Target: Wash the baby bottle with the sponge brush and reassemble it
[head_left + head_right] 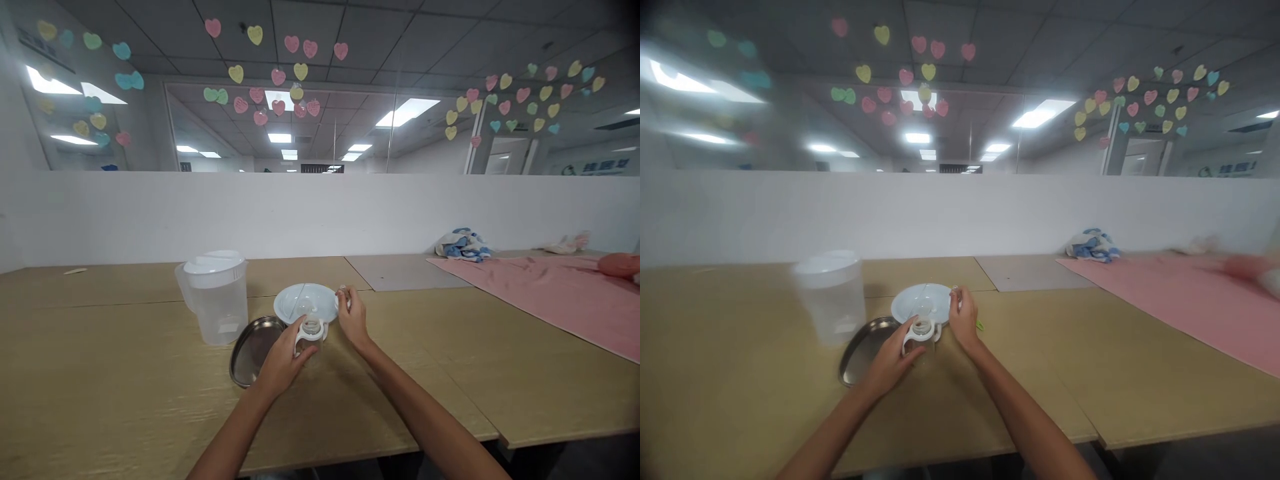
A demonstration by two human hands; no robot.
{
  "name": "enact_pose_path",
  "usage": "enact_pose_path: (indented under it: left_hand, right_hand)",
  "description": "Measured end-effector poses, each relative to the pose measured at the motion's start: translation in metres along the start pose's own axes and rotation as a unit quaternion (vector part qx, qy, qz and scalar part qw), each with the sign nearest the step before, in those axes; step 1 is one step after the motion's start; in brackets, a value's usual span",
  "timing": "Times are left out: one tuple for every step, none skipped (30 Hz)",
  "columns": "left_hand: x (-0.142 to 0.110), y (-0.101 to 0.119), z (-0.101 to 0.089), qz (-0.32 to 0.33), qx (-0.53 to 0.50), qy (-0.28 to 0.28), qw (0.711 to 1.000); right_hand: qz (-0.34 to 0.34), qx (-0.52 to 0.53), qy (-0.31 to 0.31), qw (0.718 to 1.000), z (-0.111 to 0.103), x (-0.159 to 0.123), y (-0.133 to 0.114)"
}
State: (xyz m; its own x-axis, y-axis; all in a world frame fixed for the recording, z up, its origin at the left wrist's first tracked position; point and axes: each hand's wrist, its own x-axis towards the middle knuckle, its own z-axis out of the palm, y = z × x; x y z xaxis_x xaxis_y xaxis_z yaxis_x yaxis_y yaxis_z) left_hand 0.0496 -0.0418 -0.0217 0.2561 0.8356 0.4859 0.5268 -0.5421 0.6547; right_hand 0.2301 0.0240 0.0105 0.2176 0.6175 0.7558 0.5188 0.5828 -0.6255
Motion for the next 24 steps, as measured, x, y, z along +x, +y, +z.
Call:
enact_pose_path:
  left_hand:
    - [0.0, -0.0001, 0.0001, 0.001, 0.002, 0.0, 1.0]
    - [0.0, 0.0, 0.0001, 0.002, 0.004, 0.001, 1.0]
    - [0.0, 0.0001, 0.0001, 0.002, 0.006, 0.002, 1.0]
    - [0.0001, 0.0004, 0.0, 0.001, 0.007, 0.002, 1.0]
    - [0.0002, 0.0008, -0.0001, 0.001, 0.008, 0.002, 1.0]
    - [0.0003, 0.0012, -0.0003, 0.0, 0.009, 0.002, 1.0]
    - [0.0003, 0.0016, -0.0005, 0.0, 0.01, 0.001, 1.0]
    - [0.0004, 0.0019, -0.0007, 0.0, 0.011, 0.0, 1.0]
    - [0.0004, 0.0021, -0.0008, 0.001, 0.013, -0.002, 1.0]
    - [0.0003, 0.0021, -0.0009, 0.001, 0.014, -0.004, 1.0]
    - [0.0002, 0.0019, -0.0009, 0.002, 0.015, -0.005, 1.0]
    - [0.0001, 0.0016, -0.0007, 0.002, 0.015, -0.006, 1.0]
    - [0.0001, 0.0012, -0.0006, 0.002, 0.015, -0.006, 1.0]
    - [0.0001, 0.0009, -0.0004, 0.002, 0.016, -0.004, 1.0]
    - [0.0001, 0.0007, -0.0002, 0.001, 0.017, -0.003, 1.0]
    - [0.0001, 0.0007, -0.0002, 0.001, 0.018, -0.001, 1.0]
    - [0.0002, 0.0009, -0.0002, 0.001, 0.019, -0.001, 1.0]
    - [0.0002, 0.0012, -0.0003, 0.001, 0.02, -0.001, 1.0]
    - [0.0002, 0.0017, -0.0004, 0.001, 0.02, -0.002, 1.0]
    - [0.0001, 0.0022, -0.0005, 0.0, 0.019, -0.004, 1.0]
    - [0.0, 0.0025, -0.0006, -0.001, 0.017, -0.004, 1.0]
    - [-0.0001, 0.0027, -0.0006, -0.003, 0.016, -0.004, 1.0]
    - [-0.0003, 0.0028, -0.0005, -0.004, 0.015, -0.004, 1.0]
    - [-0.0004, 0.0026, -0.0004, -0.005, 0.014, -0.003, 1.0]
  right_hand:
    - [0.003, 0.006, 0.005, 1.0, -0.0005, 0.0008, 0.0]
    - [0.005, 0.01, 0.006, 1.0, -0.0009, 0.0014, -0.0001]
    - [0.006, 0.015, 0.006, 1.0, -0.0012, 0.0018, -0.0003]
    - [0.007, 0.022, 0.005, 1.0, -0.0015, 0.0019, -0.0008]
    - [0.006, 0.031, 0.003, 0.999, -0.0016, 0.0018, -0.0015]
    - [0.005, 0.042, 0.0, 0.999, -0.0017, 0.0015, -0.0025]
    - [0.003, 0.054, -0.001, 0.999, -0.0017, 0.0012, -0.0037]
    - [0.002, 0.066, -0.003, 0.998, -0.0017, 0.0009, -0.0049]
    - [0.001, 0.077, -0.004, 0.997, -0.0017, 0.0007, -0.006]
    - [0.002, 0.087, -0.005, 0.996, -0.0017, 0.0006, -0.0069]
    - [0.004, 0.095, -0.005, 0.995, -0.0017, 0.0006, -0.0076]
    - [0.008, 0.102, -0.006, 0.995, -0.0017, 0.0008, -0.008]
    - [0.012, 0.109, -0.007, 0.994, -0.0017, 0.001, -0.0081]
    - [0.018, 0.117, -0.009, 0.993, -0.0016, 0.0013, -0.0079]
    - [0.024, 0.125, -0.012, 0.992, -0.0015, 0.0015, -0.0075]
    - [0.029, 0.134, -0.014, 0.991, -0.0013, 0.0017, -0.007]
    - [0.033, 0.141, -0.016, 0.989, -0.001, 0.0018, -0.0064]
    - [0.035, 0.148, -0.017, 0.988, -0.0007, 0.0017, -0.0059]
    - [0.036, 0.154, -0.018, 0.987, -0.0004, 0.0016, -0.0056]
    - [0.036, 0.158, -0.017, 0.987, -0.0001, 0.0013, -0.0055]
    - [0.035, 0.16, -0.015, 0.986, 0.0001, 0.0008, -0.0056]
    - [0.033, 0.156, -0.011, 0.987, 0.0001, 0.0004, -0.0059]
    - [0.029, 0.146, -0.008, 0.989, 0.0, -0.0001, -0.0064]
    - [0.024, 0.131, -0.004, 0.991, -0.0004, -0.0006, -0.0072]
